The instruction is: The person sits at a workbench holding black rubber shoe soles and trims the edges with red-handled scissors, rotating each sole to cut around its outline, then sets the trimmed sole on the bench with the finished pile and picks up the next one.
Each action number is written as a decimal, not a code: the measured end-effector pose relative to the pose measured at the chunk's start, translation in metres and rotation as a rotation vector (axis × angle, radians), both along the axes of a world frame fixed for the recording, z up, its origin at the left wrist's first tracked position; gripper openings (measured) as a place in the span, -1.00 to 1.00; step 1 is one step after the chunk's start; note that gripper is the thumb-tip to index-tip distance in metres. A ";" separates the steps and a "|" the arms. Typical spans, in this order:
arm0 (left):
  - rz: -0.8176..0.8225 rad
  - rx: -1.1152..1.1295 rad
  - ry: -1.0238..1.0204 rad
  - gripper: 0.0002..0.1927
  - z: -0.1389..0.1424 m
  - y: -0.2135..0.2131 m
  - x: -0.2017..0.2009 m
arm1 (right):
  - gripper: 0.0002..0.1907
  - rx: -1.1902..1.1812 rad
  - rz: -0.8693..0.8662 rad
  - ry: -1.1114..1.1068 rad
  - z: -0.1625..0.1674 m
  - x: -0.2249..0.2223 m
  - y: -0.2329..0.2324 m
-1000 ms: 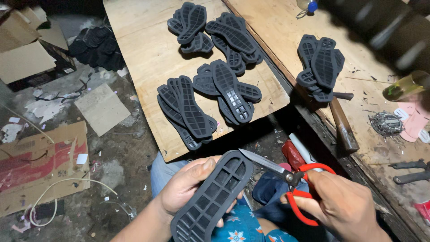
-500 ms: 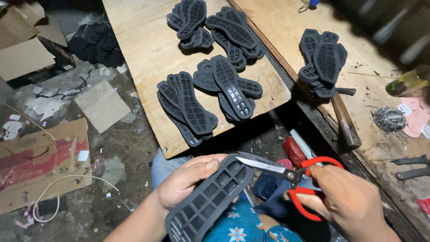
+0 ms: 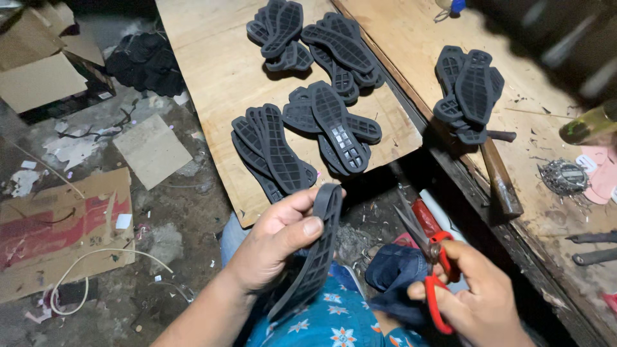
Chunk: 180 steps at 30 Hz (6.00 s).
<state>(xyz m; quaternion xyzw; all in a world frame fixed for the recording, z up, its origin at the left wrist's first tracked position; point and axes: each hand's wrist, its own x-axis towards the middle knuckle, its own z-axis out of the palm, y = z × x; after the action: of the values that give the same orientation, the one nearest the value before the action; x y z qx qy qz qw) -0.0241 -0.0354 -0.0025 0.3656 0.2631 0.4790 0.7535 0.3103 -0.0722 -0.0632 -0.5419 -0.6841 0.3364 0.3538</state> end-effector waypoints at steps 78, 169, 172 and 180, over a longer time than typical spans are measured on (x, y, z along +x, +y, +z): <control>0.184 0.340 0.229 -0.28 0.010 -0.010 0.025 | -0.47 0.170 0.183 0.082 -0.013 -0.044 -0.021; -0.029 0.023 -0.116 -0.16 -0.014 -0.030 0.021 | -0.57 -0.235 -0.111 0.511 0.026 -0.067 -0.010; 0.070 0.097 -0.006 -0.08 -0.011 -0.024 0.012 | -0.36 -0.225 -0.013 0.401 0.031 -0.056 -0.003; 0.259 0.134 -0.071 0.08 -0.002 -0.023 0.002 | -0.34 0.208 0.131 -0.264 0.051 -0.032 0.003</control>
<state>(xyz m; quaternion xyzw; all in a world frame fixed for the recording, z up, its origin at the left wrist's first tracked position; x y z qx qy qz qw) -0.0219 -0.0581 -0.0042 0.3609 0.2485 0.6013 0.6682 0.2780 -0.0697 -0.0123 -0.4960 -0.7896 0.2119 0.2924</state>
